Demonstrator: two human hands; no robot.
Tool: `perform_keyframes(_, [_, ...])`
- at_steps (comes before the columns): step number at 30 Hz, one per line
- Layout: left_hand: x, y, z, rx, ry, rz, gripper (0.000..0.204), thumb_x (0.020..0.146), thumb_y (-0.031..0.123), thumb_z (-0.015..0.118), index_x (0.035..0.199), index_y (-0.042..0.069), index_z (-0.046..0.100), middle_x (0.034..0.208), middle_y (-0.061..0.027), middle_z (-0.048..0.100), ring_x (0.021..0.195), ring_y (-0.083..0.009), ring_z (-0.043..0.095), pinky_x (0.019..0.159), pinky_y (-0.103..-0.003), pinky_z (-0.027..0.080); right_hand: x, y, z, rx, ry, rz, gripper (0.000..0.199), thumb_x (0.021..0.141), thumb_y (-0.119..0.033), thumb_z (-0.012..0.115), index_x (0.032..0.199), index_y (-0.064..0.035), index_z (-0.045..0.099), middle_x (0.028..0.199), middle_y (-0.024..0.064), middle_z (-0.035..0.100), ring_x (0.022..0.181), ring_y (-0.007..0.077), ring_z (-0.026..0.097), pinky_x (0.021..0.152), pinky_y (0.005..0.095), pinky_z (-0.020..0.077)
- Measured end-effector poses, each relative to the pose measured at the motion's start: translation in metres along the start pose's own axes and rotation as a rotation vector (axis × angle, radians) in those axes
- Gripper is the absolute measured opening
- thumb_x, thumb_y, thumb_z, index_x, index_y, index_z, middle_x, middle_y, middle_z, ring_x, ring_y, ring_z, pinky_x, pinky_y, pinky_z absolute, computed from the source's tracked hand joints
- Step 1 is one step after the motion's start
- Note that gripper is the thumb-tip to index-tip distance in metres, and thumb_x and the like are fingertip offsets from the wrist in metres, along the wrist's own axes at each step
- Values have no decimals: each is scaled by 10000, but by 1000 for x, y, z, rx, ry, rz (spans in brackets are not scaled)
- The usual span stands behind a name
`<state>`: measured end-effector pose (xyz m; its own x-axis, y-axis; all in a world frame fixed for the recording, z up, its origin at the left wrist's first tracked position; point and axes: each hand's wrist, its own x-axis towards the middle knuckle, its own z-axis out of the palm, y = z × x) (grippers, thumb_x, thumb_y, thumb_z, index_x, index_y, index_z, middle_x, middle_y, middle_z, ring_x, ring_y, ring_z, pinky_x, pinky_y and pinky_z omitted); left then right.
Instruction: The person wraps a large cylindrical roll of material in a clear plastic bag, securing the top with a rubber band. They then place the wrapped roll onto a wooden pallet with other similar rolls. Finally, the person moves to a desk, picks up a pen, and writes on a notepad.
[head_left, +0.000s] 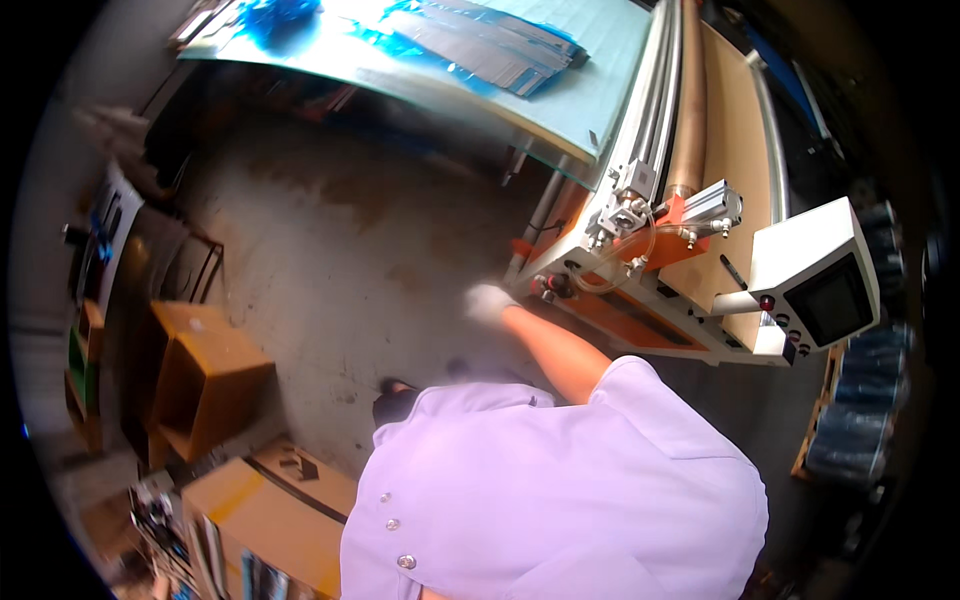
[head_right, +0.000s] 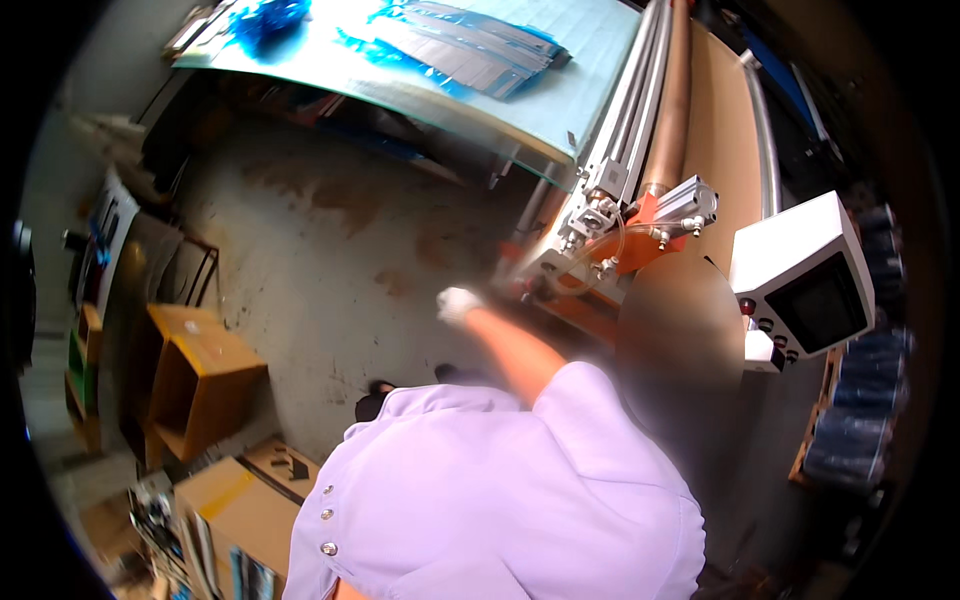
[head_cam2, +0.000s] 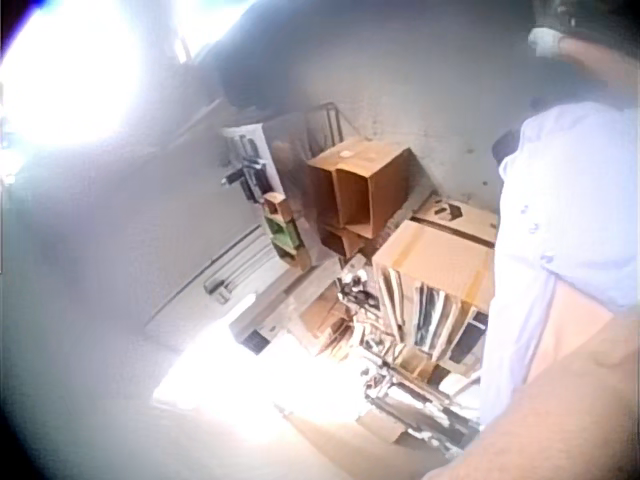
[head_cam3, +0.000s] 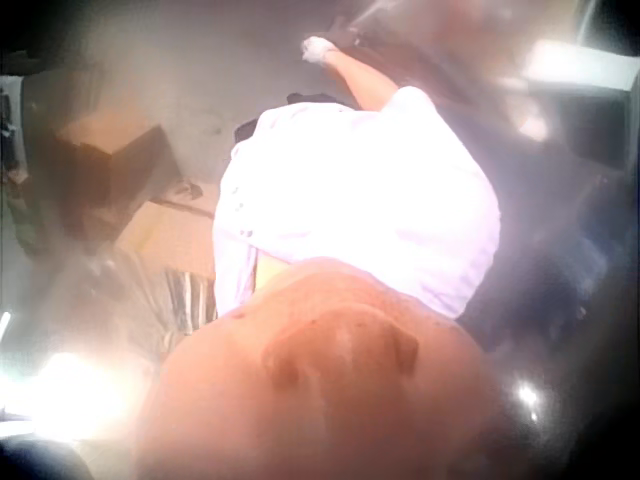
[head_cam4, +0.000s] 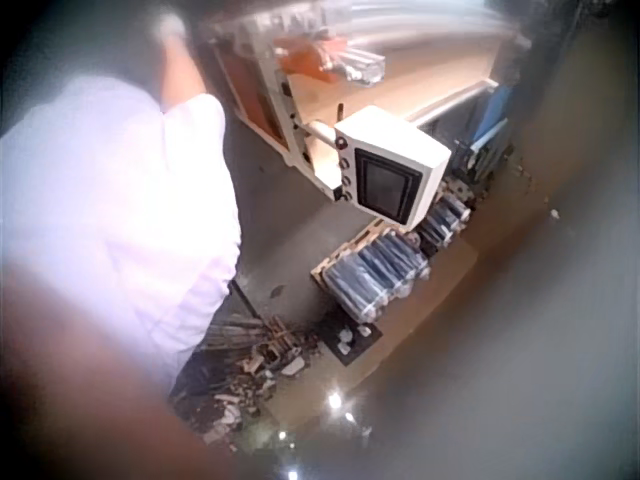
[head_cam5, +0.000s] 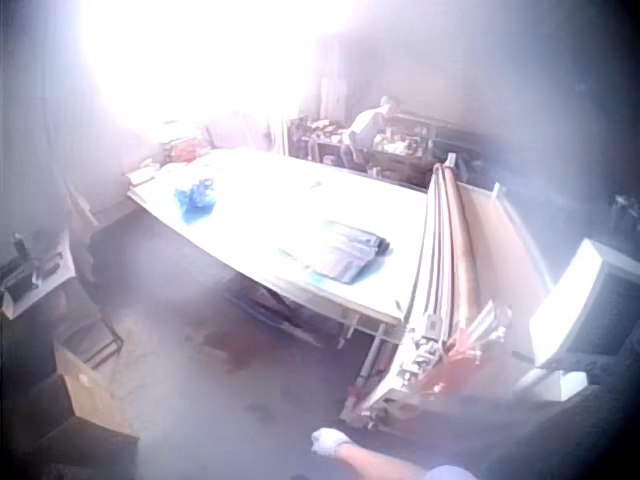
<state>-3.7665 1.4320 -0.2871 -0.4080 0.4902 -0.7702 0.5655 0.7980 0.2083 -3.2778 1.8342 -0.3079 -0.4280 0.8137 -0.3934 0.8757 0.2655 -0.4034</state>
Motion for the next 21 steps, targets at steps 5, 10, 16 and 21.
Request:
perform_keyframes(5, [102, 40, -88, -21, -26, 66, 441, 958, 433, 501, 968, 36, 693, 918, -178, 681, 815, -330, 643, 737, -416, 504, 59, -71, -76, 356, 109, 344, 233, 706, -253, 735, 891, -114, 710, 925, 156, 708, 910, 341, 686, 796, 442, 549])
perform_keyframes(10, [245, 118, -233, -124, 5, 227, 460, 963, 441, 500, 932, 31, 705, 851, -140, 693, 745, -272, 660, 673, -387, 515, 33, -43, -4, -362, -276, 374, 178, 804, -143, 629, 915, -83, 755, 962, 105, 733, 858, 255, 715, 732, 363, 573])
perform_keyframes(16, [435, 292, -429, -545, 62, 319, 337, 949, 439, 567, 857, 126, 649, 621, -6, 583, 488, -126, 534, 439, -262, 367, -34, -102, 59, 331, -233, 1093, 348, 754, -247, 734, 1035, -41, 734, 1051, 146, 716, 994, 323, 679, 865, 397, 543])
perform_keyframes(21, [532, 441, -482, -646, -89, 417, 284, 957, 393, 588, 850, 131, 574, 615, 12, 490, 456, -120, 444, 415, -268, 336, -4, -146, 68, 499, -49, 1071, 344, 720, -238, 755, 983, -18, 734, 974, 173, 717, 923, 323, 681, 808, 396, 536])
